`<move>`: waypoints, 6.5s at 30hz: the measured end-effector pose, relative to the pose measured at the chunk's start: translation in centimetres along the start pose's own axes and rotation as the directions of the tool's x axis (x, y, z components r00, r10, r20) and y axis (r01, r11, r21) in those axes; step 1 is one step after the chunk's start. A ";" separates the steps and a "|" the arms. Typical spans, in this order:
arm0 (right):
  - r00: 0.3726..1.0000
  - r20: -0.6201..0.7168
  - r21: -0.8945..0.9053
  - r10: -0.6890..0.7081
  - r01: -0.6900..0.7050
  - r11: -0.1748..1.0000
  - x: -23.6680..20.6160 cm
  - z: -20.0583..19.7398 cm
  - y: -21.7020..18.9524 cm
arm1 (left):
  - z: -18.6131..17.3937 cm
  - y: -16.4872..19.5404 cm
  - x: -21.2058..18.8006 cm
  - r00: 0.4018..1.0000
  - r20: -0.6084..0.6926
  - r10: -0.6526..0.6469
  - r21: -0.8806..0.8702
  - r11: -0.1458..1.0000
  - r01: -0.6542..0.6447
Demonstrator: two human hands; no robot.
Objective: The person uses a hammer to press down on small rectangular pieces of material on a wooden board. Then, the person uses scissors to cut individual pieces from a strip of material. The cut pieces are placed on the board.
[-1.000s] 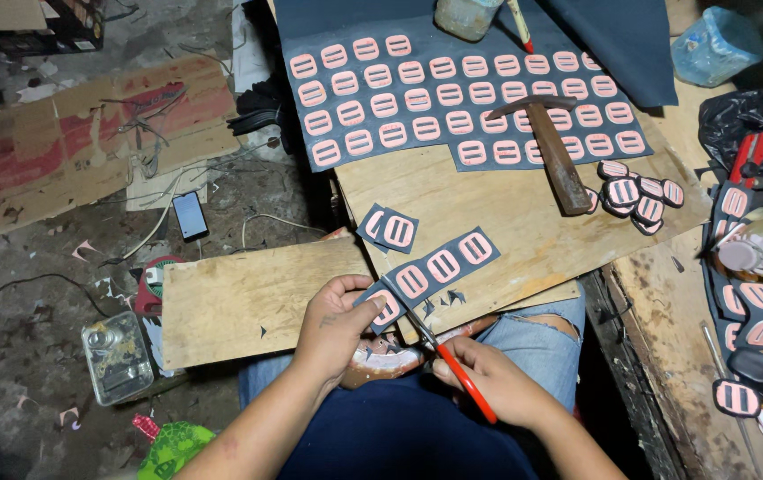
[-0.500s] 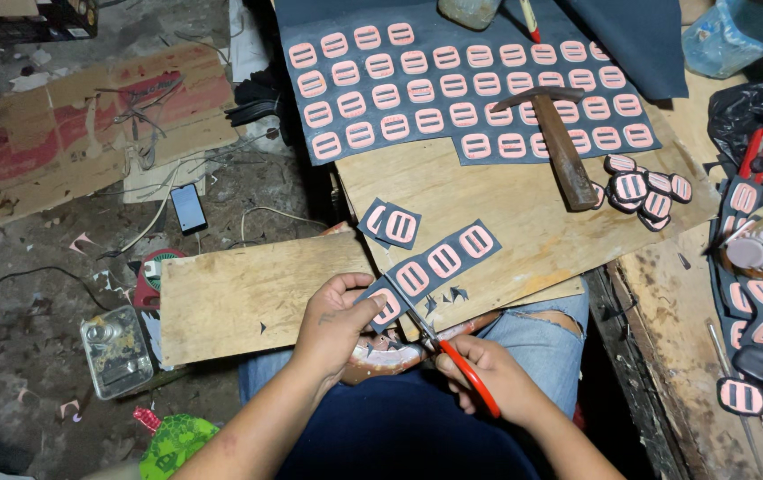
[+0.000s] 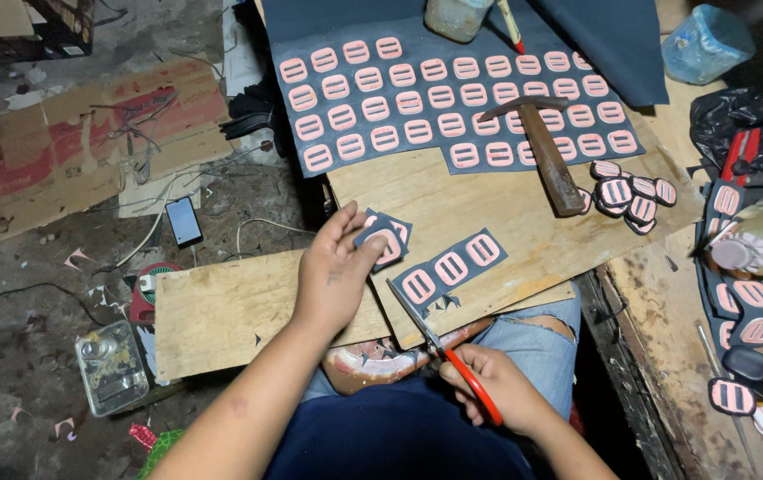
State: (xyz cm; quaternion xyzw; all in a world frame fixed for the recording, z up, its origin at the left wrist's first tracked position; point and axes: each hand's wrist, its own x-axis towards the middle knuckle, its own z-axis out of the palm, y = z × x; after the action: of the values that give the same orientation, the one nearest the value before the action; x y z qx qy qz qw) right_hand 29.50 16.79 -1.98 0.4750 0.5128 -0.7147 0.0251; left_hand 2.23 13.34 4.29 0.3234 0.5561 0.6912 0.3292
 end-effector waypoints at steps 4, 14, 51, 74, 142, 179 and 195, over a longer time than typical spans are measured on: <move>0.998 0.061 -0.026 -0.015 0.017 1.000 -1.2 0.1 -0.5 | 0.4 2.7 -0.2 1.000 0.002 0.018 0.610 0.793 -0.015; 0.949 0.261 -0.296 -0.175 0.251 0.922 -2.8 0.6 -2.4 | -1.7 -2.5 -1.0 0.880 0.184 -0.438 0.286 0.880 0.379; 0.981 0.174 -0.099 -0.083 0.101 0.990 -0.1 1.0 -1.7 | -3.6 -2.7 -3.7 0.853 0.207 -0.480 -0.059 0.864 0.501; 1.000 -0.001 -0.032 0.001 -0.001 0.999 -0.6 0.9 -1.4 | 0.0 2.3 1.0 0.968 0.020 0.249 0.458 0.859 -0.230; 0.999 -0.042 -0.023 0.002 -0.003 1.000 -0.2 0.8 -0.6 | -2.6 -2.1 -2.9 0.948 0.103 -0.302 0.032 0.953 0.301; 0.961 -0.019 0.079 -0.275 0.275 0.958 -2.4 -4.2 0.0 | 1.9 2.5 -3.1 0.882 0.469 0.031 0.749 0.515 -0.416; 0.849 0.101 0.019 -0.518 0.519 0.855 -2.1 1.4 -1.1 | 1.2 3.0 -5.7 0.875 0.270 -0.402 -0.179 0.872 0.456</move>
State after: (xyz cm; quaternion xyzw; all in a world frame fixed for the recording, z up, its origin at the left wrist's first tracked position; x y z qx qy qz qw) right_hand 29.17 15.24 0.30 0.2817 0.6231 -0.7161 -0.1399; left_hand 6.18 8.83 6.99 0.2250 0.4871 0.6205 0.5719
